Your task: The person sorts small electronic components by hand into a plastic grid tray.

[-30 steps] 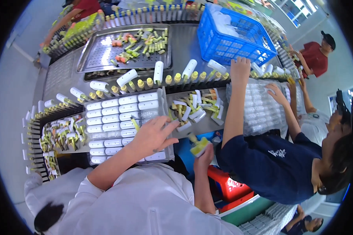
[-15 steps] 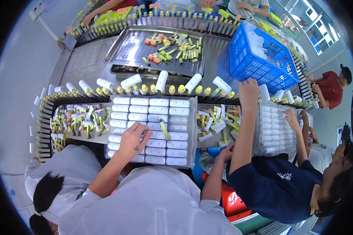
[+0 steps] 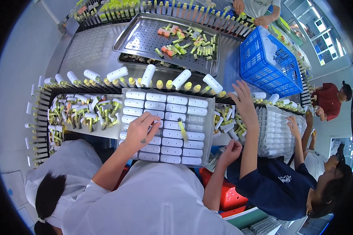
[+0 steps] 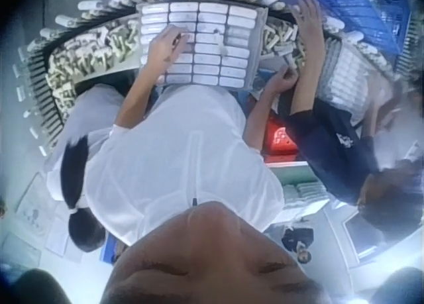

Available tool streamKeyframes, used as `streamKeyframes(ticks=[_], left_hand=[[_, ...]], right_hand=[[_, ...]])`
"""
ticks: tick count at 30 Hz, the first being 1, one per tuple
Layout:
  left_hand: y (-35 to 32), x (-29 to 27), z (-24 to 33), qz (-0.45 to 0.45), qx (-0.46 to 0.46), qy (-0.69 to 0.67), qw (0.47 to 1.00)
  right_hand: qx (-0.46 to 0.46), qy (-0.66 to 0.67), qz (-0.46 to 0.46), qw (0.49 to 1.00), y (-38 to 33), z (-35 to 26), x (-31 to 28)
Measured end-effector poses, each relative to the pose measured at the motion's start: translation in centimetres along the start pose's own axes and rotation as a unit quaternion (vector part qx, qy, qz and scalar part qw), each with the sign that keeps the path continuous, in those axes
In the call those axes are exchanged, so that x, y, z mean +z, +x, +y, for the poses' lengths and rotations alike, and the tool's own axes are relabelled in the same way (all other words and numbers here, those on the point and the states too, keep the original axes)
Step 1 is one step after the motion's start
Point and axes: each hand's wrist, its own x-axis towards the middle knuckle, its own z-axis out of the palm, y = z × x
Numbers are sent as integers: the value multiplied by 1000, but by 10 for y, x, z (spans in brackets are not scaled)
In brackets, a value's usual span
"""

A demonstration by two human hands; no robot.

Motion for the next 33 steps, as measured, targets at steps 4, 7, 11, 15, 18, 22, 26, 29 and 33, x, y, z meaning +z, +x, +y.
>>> streamKeyframes(ticks=[4,7,11,15,18,22,26,29,33], left_hand=[[10,-13,-6,-15,27,-35,999],[43,-28,-15,0,44,-67,997],[143,-69,-26,108,103,-63,987],[273,-67,-74,50,40,-79,995],[356,-28,-158,44,88,-4,995],[427,26,-217,-51,63,145,986],[466,96,-209,-185,207,273,921],[475,132,-246,-139,318,399,849],[482,150,-213,-225,261,479,807]], right_hand=[[-129,-110,-329,929,-51,-122,40],[-247,-208,-371,871,-66,-133,81],[-288,-259,-401,830,-69,-120,95],[-244,-229,-374,865,-72,-104,94],[-250,-234,-366,865,-73,-104,97],[-232,-226,-362,874,-70,-97,93],[-227,-228,-360,876,-67,-94,87],[-229,-204,-370,877,-64,-95,95],[-202,-191,-369,887,-56,-98,92]])
